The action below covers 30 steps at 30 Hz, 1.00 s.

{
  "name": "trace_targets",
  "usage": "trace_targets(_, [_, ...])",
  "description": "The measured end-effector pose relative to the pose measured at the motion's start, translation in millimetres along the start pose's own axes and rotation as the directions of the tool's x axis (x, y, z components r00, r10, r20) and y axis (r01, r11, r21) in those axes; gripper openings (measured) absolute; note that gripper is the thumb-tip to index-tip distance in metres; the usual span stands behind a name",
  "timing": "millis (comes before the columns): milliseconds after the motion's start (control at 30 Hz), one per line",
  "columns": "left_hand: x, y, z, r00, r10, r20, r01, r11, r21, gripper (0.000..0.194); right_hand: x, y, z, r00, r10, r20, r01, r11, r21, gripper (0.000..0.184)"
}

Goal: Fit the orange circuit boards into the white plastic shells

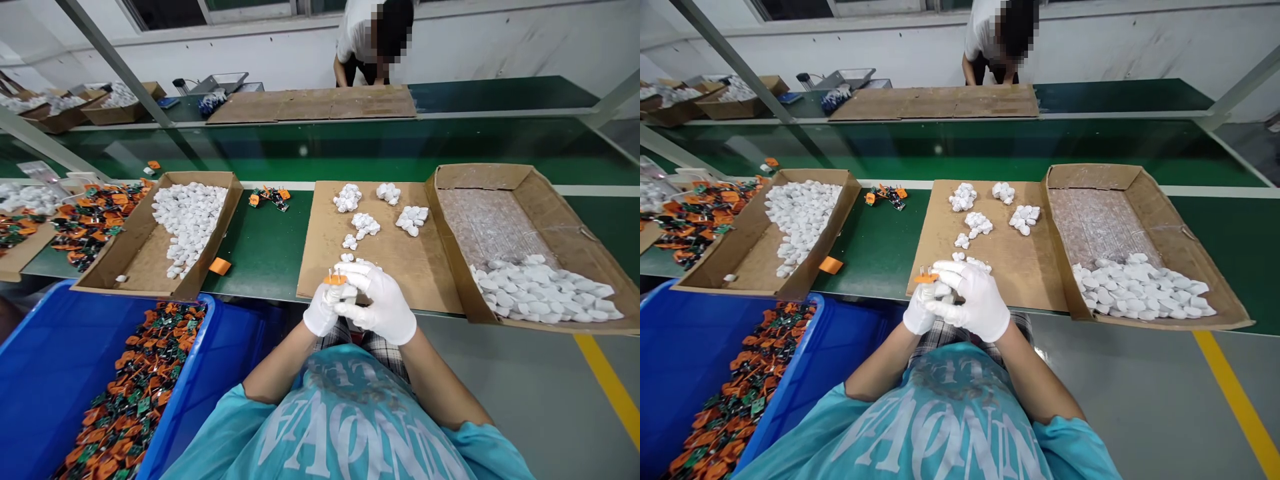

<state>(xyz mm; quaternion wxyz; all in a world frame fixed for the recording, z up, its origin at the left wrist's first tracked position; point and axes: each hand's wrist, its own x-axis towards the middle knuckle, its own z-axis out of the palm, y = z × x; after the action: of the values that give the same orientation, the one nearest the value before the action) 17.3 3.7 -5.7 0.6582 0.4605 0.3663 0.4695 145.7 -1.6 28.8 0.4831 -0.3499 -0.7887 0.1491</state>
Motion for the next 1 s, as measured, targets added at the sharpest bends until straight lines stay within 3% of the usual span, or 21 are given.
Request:
trace_targets(133, [-3,-1,-5.9,1.0,0.019,-0.01,-0.019,0.998,-0.051,0.066,1,0,0,0.996,0.008,0.087,-0.004,0.999,-0.052,0.03])
trace_targets(267, [-8,2,-10.4,0.997,0.075,-0.033,-0.076,0.996,-0.054,0.054,-6,-4,7,0.991,0.093,-0.094,-0.095,0.995,-0.022,0.047])
trace_targets(333, [-8,9,-10.6,0.993,0.114,-0.018,-0.113,0.993,0.022,0.05,-9,-6,11,0.977,0.093,-0.194,-0.1,0.995,-0.024,0.044])
trace_targets(400, [-7,16,-10.7,0.985,0.174,0.006,-0.173,0.975,0.138,0.053,-9,-7,12,0.975,0.043,-0.219,-0.06,0.996,-0.069,0.039])
trace_targets(567, [-5,24,-17.0,0.941,0.323,0.1,-0.337,0.874,0.349,0.05,-3,-7,8,0.989,-0.098,-0.11,0.073,0.975,-0.212,0.033])
trace_targets(667, [-6,24,-21.7,0.953,0.274,0.125,-0.301,0.881,0.364,0.047,-2,-5,6,0.992,-0.078,-0.096,0.062,0.986,-0.154,0.035])
trace_targets(833, [-6,26,-23.3,0.969,0.151,0.193,-0.217,0.897,0.385,0.061,-4,-1,6,0.995,-0.094,-0.045,0.087,0.987,-0.131,0.044])
trace_targets(1000, [-2,36,-19.7,0.971,0.085,0.224,-0.178,0.881,0.439,0.064,-4,7,4,0.993,-0.114,-0.006,0.112,0.987,-0.114,0.033])
